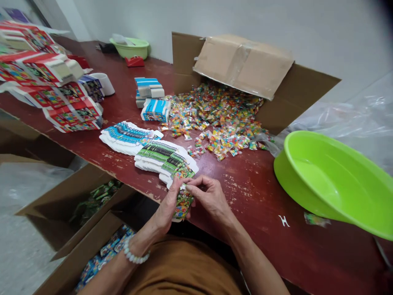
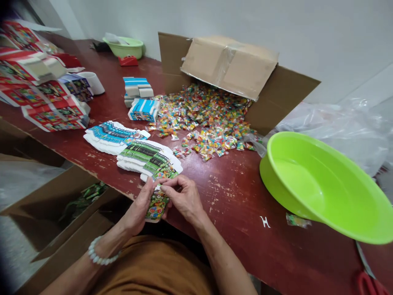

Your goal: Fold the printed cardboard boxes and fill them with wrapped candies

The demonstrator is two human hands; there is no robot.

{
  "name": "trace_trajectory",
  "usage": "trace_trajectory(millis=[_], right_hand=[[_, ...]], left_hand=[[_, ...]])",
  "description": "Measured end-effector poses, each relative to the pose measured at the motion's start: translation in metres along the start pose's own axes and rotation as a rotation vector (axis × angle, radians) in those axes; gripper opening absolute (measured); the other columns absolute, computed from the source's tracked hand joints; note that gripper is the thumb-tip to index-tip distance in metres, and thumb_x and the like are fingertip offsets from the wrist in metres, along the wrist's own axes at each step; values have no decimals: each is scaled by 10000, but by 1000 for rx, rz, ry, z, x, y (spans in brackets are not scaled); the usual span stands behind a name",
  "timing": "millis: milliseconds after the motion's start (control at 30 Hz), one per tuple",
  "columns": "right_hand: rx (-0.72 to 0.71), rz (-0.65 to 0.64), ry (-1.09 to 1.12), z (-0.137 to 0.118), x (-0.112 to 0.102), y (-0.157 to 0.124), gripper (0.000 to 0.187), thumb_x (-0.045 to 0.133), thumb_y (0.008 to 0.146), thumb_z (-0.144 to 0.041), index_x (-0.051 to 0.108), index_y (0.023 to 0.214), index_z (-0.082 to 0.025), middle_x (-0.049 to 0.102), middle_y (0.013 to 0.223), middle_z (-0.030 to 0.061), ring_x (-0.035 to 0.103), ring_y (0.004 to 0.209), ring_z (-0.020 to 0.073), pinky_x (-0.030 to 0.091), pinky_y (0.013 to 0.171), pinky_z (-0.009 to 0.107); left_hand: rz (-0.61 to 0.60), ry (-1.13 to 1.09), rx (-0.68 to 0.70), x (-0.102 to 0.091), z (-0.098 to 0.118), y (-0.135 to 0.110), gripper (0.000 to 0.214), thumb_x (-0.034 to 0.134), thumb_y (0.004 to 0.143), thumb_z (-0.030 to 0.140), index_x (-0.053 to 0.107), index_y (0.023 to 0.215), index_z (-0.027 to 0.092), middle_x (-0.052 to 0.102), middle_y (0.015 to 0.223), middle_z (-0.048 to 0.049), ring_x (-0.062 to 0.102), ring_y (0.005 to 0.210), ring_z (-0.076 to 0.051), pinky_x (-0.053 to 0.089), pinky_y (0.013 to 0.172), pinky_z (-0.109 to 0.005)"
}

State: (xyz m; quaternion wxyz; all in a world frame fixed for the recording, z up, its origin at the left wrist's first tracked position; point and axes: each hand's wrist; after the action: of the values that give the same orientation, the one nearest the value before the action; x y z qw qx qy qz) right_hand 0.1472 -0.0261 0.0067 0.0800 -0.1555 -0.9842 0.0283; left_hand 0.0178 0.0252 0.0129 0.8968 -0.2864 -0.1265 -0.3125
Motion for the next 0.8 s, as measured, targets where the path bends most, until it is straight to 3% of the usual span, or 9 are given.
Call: trace_trajectory(millis=[133, 200, 267, 333, 400, 500, 600, 700, 800], right_hand=[[-153, -118, -146, -2, -5, -7, 164, 699, 865, -346, 681, 794, -199, 695, 903, 20, 624, 564, 102, 521, 521, 241], [-242, -136, -171, -3, -4, -12, 136, 678, 884, -326, 696, 809, -214, 697, 938, 32, 695, 794, 163, 576, 725, 307], [-296, -79, -156, -5, 1, -15, 122, 694, 873, -314, 699, 798, -217, 706, 942, 40, 678, 1025, 214, 548, 909, 365], [-211, -27, -50, -4, 5, -16, 122, 709, 860, -344, 699, 881, -223, 720, 974, 41, 691, 988, 216, 587, 829, 351], [-76, 5, 99, -3, 8, -15, 207, 731, 838, -383, 678, 962, -226, 722, 1065, 42, 703, 757, 176, 599, 571, 288], [39, 2, 235, -1, 7, -11, 270, 809, 753, -387, 661, 892, -209, 732, 1034, 29, 629, 512, 123, 539, 383, 261], [104, -24, 278, -3, 3, -7, 274, 853, 691, -376, 666, 778, -194, 725, 806, -3, 590, 448, 116, 539, 368, 265], [117, -26, 289, -5, 2, -4, 257, 840, 702, -373, 667, 703, -183, 703, 723, -4, 553, 424, 109, 510, 351, 258], [-36, 31, 107, -5, 3, -4, 197, 814, 741, -330, 687, 690, -189, 719, 767, 24, 653, 590, 156, 589, 533, 303]], left_hand=[[-15, 18, -24, 1, -2, 0, 745, 362, 863, 778, 573, 1256, 181, 630, 601, -7, 568, 425, -146, 451, 390, -217], [-13, 4, -1, 3, -2, 0, 703, 395, 871, 755, 603, 1205, 173, 642, 641, -11, 559, 422, -136, 450, 377, -215], [1, -12, 18, 4, 0, 2, 659, 453, 865, 733, 615, 1175, 175, 646, 661, -6, 554, 415, -128, 448, 369, -212], [14, -30, 9, 5, 2, 4, 652, 481, 852, 731, 616, 1170, 178, 627, 617, 9, 546, 390, -128, 442, 361, -212], [23, -55, -19, 5, 4, 6, 648, 484, 852, 728, 615, 1172, 180, 604, 567, 21, 532, 355, -131, 434, 348, -219], [27, -109, -39, 5, 7, 7, 577, 522, 867, 673, 624, 1155, 184, 621, 576, 17, 541, 353, -133, 442, 351, -224], [21, -154, -54, 7, 6, 6, 549, 529, 875, 652, 623, 1143, 181, 648, 615, 6, 571, 374, -141, 462, 359, -230], [32, -150, -53, 8, 3, 6, 553, 500, 889, 655, 609, 1153, 181, 655, 621, 3, 586, 373, -152, 475, 357, -242], [54, -181, -53, 8, 1, 7, 524, 514, 897, 633, 611, 1143, 181, 658, 625, 5, 579, 373, -138, 486, 372, -235]])
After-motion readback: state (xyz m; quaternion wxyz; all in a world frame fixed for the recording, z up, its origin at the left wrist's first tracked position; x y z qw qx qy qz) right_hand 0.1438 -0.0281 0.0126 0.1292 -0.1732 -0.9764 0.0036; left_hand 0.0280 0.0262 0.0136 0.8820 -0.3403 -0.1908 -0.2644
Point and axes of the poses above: each hand's wrist, its own y-axis towards the middle knuckle, its own x-axis out of the palm, z = x × y
